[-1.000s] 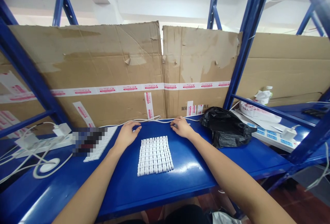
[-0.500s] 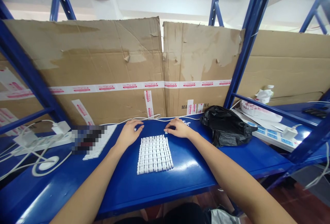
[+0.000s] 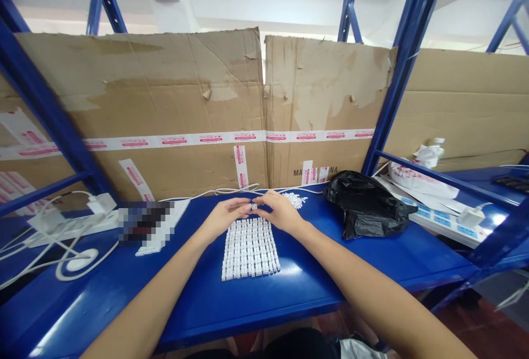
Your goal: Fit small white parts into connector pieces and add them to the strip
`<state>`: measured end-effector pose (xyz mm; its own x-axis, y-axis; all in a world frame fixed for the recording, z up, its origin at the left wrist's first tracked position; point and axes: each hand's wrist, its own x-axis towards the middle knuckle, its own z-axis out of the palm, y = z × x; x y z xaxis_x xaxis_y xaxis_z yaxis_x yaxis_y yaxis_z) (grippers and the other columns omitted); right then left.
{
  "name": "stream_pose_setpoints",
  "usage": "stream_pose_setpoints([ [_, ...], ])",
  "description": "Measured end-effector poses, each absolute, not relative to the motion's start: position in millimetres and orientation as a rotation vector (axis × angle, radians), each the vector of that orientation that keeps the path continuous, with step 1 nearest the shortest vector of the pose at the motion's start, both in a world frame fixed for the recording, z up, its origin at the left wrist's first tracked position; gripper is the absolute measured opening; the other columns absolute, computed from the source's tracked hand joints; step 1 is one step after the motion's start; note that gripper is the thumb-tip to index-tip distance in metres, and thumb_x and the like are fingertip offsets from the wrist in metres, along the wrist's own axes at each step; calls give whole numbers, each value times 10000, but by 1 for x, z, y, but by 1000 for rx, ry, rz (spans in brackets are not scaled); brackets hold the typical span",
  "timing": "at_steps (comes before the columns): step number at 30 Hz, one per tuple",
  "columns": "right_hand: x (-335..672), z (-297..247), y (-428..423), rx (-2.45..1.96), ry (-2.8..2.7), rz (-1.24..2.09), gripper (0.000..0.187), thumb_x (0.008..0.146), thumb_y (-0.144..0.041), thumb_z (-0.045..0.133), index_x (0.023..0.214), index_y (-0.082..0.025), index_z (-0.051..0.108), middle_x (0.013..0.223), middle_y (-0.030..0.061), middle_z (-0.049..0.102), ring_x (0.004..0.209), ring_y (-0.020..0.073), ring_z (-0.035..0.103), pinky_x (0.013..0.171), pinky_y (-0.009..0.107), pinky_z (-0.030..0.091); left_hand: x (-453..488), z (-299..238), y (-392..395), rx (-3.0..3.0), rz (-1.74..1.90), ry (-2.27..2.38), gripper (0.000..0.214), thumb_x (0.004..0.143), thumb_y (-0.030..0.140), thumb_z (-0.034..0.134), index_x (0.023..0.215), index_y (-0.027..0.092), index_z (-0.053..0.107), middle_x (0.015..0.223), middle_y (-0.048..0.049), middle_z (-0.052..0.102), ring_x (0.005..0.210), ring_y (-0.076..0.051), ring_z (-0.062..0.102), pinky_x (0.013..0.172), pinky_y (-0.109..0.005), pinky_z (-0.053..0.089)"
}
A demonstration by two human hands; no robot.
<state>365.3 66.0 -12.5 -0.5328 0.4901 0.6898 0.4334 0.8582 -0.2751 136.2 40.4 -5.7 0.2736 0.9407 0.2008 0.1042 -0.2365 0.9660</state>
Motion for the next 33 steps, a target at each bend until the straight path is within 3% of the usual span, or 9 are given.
stream_pose_setpoints([
  [11,359,-5,52,-574,-2193,36,240,1031,-230,547,1217,-227,698,1069,76,756,965,189,694,858,339,570,138,1,31,1203,1121,799,339,761,258,889,1046,138,749,1061,-120,804,1001,-237,774,1071,-439,546],
  [16,354,-2,46,-623,-2169,19,197,989,-216,561,1114,-235,713,970,65,753,889,191,689,806,338,570,138,4,29,1186,1087,784,378,788,212,868,1132,154,722,1071,-123,802,1007,-242,774,1067,-453,557],
  [27,367,0,68,-986,-1955,-110,176,933,-181,588,1046,-218,718,982,68,742,893,203,693,845,323,540,140,2,31,1298,1006,852,366,791,281,863,1108,149,737,1032,-147,805,1013,-269,770,1036,-469,573],
  [33,419,-8,96,-1347,-2126,-365,114,890,-161,672,822,-205,752,793,116,725,921,291,637,840,370,494,138,-3,37,1609,1198,1089,320,781,345,835,1048,183,764,1040,-109,814,1020,-276,772,1002,-465,586],
])
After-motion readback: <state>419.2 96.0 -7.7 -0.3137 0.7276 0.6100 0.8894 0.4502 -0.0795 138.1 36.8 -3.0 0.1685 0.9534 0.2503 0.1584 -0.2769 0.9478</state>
